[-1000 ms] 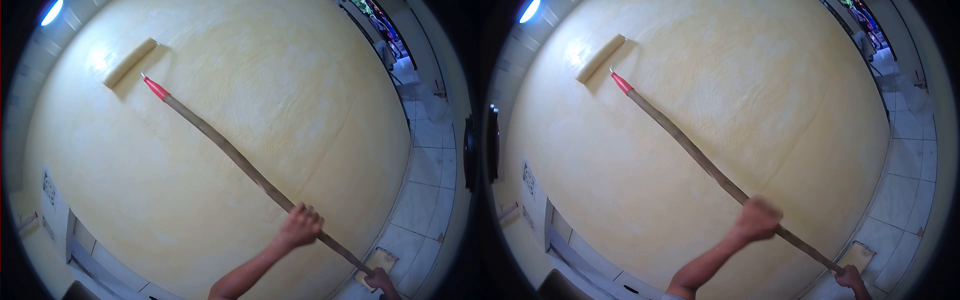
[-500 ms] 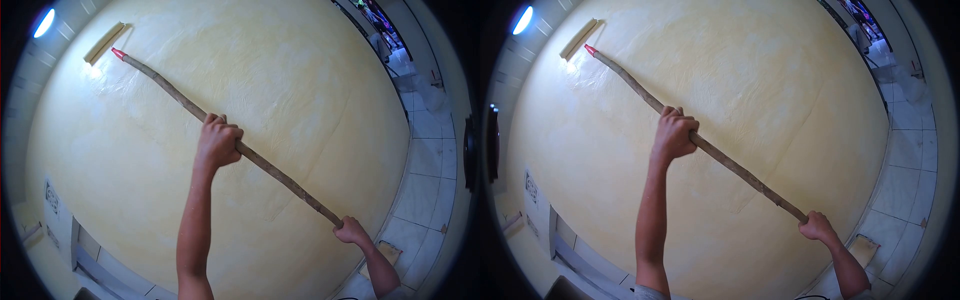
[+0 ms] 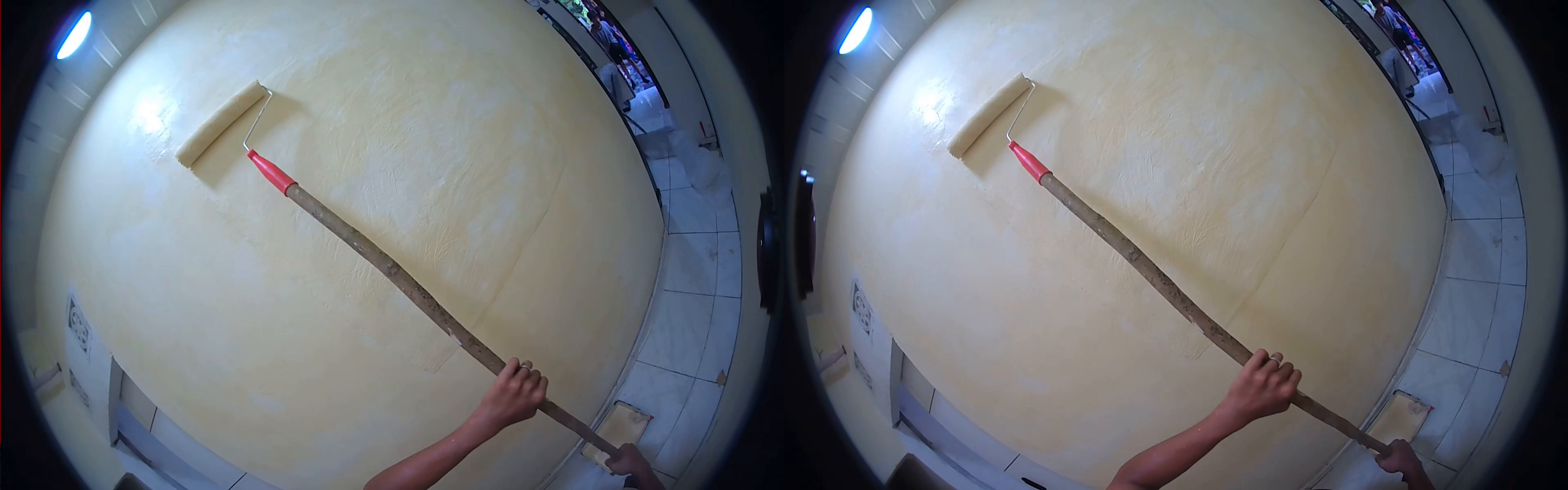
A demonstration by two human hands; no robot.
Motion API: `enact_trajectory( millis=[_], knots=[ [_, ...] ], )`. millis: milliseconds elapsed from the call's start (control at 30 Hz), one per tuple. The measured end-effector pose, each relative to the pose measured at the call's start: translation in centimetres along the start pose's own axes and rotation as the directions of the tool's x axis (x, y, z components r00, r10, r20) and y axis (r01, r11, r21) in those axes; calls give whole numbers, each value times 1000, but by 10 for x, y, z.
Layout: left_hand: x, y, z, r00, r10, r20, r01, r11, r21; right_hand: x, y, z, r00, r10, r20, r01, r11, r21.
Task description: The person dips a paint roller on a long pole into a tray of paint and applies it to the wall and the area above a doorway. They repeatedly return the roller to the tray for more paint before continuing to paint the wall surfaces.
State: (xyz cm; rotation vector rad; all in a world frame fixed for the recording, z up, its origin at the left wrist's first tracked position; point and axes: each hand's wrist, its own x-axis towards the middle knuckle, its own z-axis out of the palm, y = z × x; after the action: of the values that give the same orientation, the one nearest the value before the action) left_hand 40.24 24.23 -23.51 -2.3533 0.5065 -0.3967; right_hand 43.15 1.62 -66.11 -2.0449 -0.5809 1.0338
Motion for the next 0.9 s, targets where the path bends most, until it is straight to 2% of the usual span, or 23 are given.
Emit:
enact_trajectory(
  millis=[67,133,200,267,433,500,600,667,733,767,800,833,900],
  knots=[
    [1,0,-1,1000,2,20,-2,1000,-3,-11,-5,-7,1000,29,-7,-29,999,20],
    [5,-13,-6,999,10,-49,-11,999,-35,-19,-23,-17,998,62,-16,-61,997,40],
    [13,-46,-24,997,7,-82,-4,999,37,-19,-62,-27,992,-56,-115,53,998,-28],
    [21,-88,-45,991,-8,-135,18,997,71,-20,-110,-42,981,-132,-145,125,991,-54],
    [43,-199,-124,988,6,-157,26,980,197,-35,-250,-90,950,-282,-136,290,956,45],
    [51,-235,-153,995,-51,-84,70,967,243,-39,-296,-105,932,-334,-144,345,936,65],
    [59,-262,-171,991,-130,13,122,956,268,-20,-326,-100,915,-343,-211,365,928,74],
    [58,-260,-162,988,-148,52,125,942,313,-14,-327,-104,897,-349,-272,379,923,64],
    [50,-242,-129,985,-140,101,92,922,376,-4,-300,-96,942,-302,-149,311,950,36],
    [49,-224,-115,972,-174,159,113,936,333,4,-279,-87,951,-277,-140,284,958,36],
    [44,-204,-99,985,-124,122,78,942,327,11,-252,-75,960,-249,-126,256,966,38],
    [39,-184,-80,984,-107,145,60,953,296,14,-226,-66,964,-232,-127,237,971,24],
    [27,-136,-46,998,-44,45,34,979,201,21,-169,-42,971,-206,-123,208,978,4]
  ],
)
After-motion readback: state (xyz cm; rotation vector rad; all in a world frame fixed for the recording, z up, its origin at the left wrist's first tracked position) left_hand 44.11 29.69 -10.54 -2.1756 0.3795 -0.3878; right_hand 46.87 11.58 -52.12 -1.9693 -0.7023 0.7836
